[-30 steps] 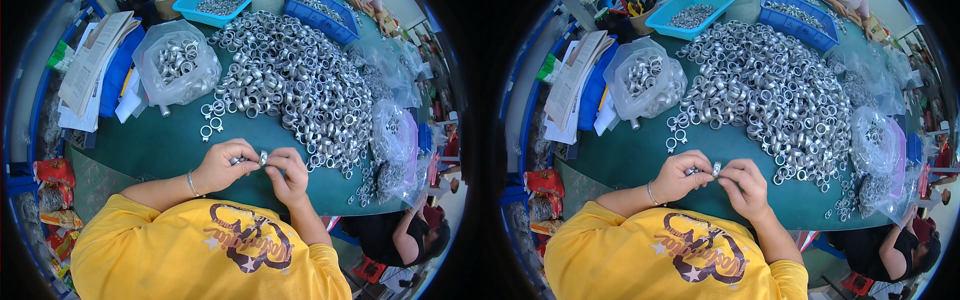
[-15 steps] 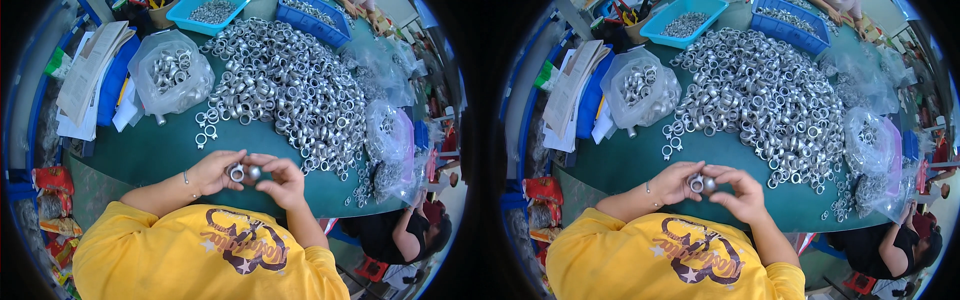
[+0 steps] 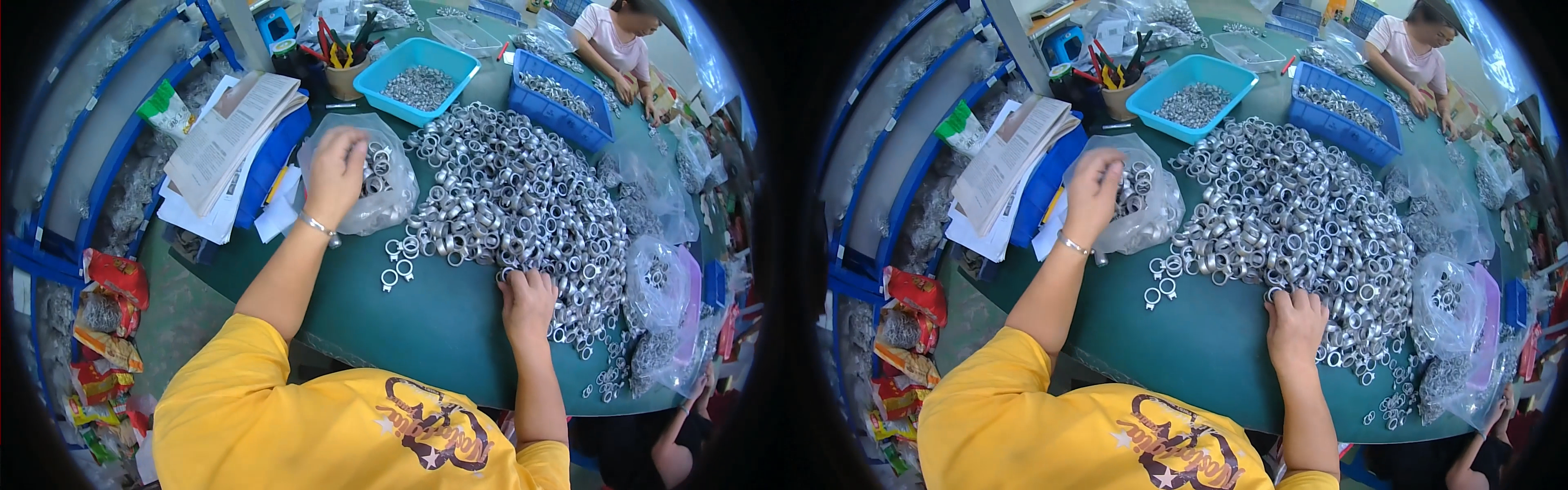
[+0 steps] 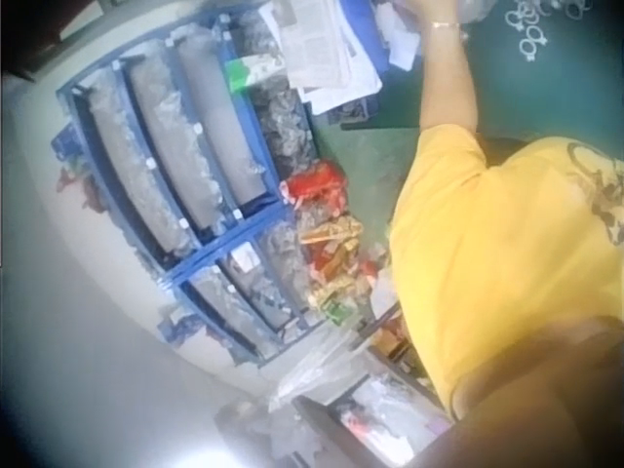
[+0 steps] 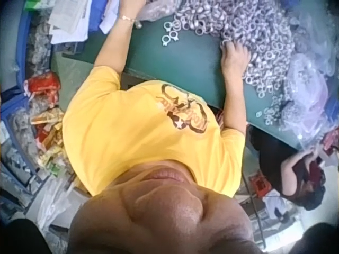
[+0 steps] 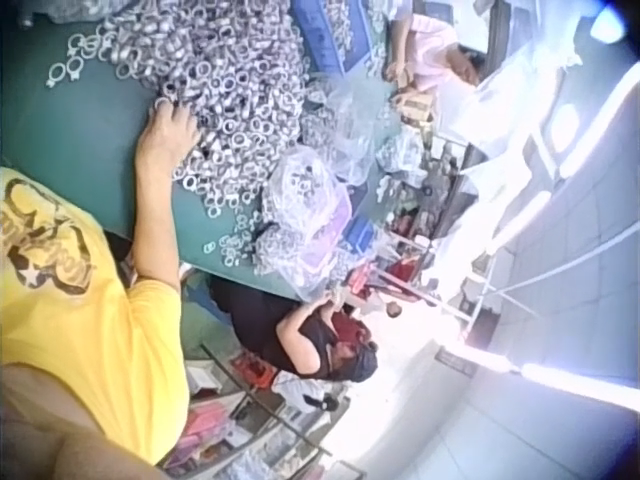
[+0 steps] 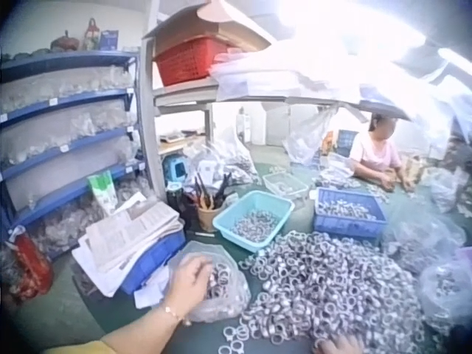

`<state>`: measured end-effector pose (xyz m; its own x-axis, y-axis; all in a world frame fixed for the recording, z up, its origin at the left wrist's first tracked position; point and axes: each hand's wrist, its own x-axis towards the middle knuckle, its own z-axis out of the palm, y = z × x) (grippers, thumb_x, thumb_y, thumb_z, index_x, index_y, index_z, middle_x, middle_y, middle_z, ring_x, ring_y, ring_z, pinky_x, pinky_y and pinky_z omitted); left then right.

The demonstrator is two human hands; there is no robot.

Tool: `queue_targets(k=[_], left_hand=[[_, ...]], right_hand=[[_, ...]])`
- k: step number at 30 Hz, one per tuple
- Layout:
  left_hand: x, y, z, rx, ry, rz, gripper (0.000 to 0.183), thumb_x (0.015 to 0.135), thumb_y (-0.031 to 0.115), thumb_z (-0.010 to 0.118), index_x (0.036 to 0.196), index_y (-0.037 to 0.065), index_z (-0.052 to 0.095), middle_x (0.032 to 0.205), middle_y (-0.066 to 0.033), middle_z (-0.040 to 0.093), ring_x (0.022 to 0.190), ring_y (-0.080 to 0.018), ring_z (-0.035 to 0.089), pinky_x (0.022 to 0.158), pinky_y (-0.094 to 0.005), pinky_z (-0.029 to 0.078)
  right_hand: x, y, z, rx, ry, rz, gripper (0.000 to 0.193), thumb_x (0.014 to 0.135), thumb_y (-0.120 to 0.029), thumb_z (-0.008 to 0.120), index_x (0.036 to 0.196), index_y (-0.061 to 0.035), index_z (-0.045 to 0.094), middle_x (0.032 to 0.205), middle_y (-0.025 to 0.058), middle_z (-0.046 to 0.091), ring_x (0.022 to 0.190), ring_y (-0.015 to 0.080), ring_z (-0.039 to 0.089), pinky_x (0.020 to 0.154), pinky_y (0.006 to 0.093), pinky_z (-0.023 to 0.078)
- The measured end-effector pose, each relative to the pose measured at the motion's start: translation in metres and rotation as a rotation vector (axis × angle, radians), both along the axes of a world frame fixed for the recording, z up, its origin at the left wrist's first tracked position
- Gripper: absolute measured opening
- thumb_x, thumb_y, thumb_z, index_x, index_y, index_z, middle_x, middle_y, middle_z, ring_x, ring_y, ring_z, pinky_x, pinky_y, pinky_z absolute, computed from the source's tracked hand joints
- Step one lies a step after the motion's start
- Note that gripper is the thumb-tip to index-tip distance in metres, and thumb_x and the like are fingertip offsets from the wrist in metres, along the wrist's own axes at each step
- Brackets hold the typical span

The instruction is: The person picks up metal rings and inserts a smaller metal cylinder into each one, handling the parts one at a time and placing the assembled pieces back onto the table.

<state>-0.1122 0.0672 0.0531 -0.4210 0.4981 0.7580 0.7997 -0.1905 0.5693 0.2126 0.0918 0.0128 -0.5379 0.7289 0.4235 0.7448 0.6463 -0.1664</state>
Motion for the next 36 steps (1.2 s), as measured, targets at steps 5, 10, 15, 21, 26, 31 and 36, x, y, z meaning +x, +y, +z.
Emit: queue_targets(k=[5, 10, 15, 21, 26, 31, 36], left_hand=[[-0.017, 0.005, -0.021, -0.386, 0.348, -0.135, 0.015, 0.079, 0.009, 0.055, 0.091, 0.0, 0.059, 0.097, -0.0166, 0.058, 0.098, -0.0348, 0.054, 0.094, -0.0424, 0.037], [0.046, -0.019, 0.01, -0.161, 0.049, -0.173, 0.012, 0.078, 0.004, 0.06, 0.089, 0.0, 0.06, 0.089, -0.0116, 0.06, 0.083, -0.0233, 0.057, 0.076, -0.0318, 0.045], [0.122, -0.048, -0.014, -0.672, -0.588, -0.941, 0.008, 0.079, -0.001, 0.062, 0.087, -0.001, 0.061, 0.086, -0.0052, 0.058, 0.078, -0.0121, 0.056, 0.071, -0.0234, 0.045], [0.157, -0.061, -0.031, -0.653, -0.985, -1.101, 0.009, 0.078, -0.002, 0.063, 0.086, -0.005, 0.061, 0.09, -0.0063, 0.056, 0.081, -0.0107, 0.057, 0.073, -0.0207, 0.048], [0.158, -0.065, -0.029, -0.666, -0.862, -1.098, 0.009, 0.078, -0.004, 0.063, 0.087, -0.005, 0.061, 0.089, -0.0058, 0.055, 0.08, -0.0104, 0.056, 0.071, -0.0203, 0.048], [0.162, -0.067, -0.029, -0.682, -0.907, -1.11, 0.006, 0.078, -0.003, 0.062, 0.084, -0.004, 0.061, 0.089, -0.0053, 0.055, 0.079, -0.0094, 0.056, 0.068, -0.0192, 0.047], [0.164, -0.072, -0.032, -0.675, -0.819, -1.047, 0.014, 0.079, -0.002, 0.063, 0.091, -0.003, 0.058, 0.089, -0.005, 0.055, 0.077, -0.0094, 0.056, 0.066, -0.0197, 0.047]], right_hand=[[0.011, -0.01, -0.004, -0.425, 0.53, 0.163, 0.013, 0.073, -0.001, 0.065, 0.082, -0.0051, 0.056, 0.072, 0.0073, 0.059, 0.061, 0.0202, 0.055, 0.056, 0.0292, 0.041], [0.008, -0.038, -0.006, -1.073, 1.191, 0.198, 0.012, 0.08, 0.001, 0.062, 0.091, 0.0004, 0.057, 0.087, 0.0043, 0.061, 0.079, 0.0096, 0.058, 0.073, 0.0216, 0.046], [0.002, -0.046, -0.002, -0.74, 1.06, 0.378, 0.015, 0.074, 0.004, 0.065, 0.087, 0.0005, 0.057, 0.095, 0.0129, 0.062, 0.085, 0.0193, 0.06, 0.075, 0.0268, 0.048], [0.001, -0.056, 0.0, -0.54, 0.923, 0.336, 0.017, 0.074, 0.01, 0.06, 0.087, -0.0001, 0.055, 0.101, 0.0151, 0.06, 0.088, 0.0203, 0.061, 0.075, 0.0272, 0.05], [0.007, -0.059, -0.004, -1.008, 1.257, 0.172, 0.015, 0.088, 0.005, 0.043, 0.1, 0.0022, 0.051, 0.1, 0.0114, 0.058, 0.088, 0.0167, 0.06, 0.073, 0.0262, 0.05], [0.013, -0.056, -0.003, -1.315, 1.312, 0.135, 0.02, 0.092, -0.009, 0.046, 0.107, 0.0031, 0.051, 0.084, 0.0085, 0.06, 0.069, 0.0135, 0.059, 0.064, 0.024, 0.049], [0.013, -0.06, -0.011, -1.326, 1.453, 0.309, 0.02, 0.083, -0.003, 0.059, 0.102, 0.0013, 0.053, 0.097, 0.0126, 0.06, 0.082, 0.0179, 0.061, 0.074, 0.0285, 0.05]])
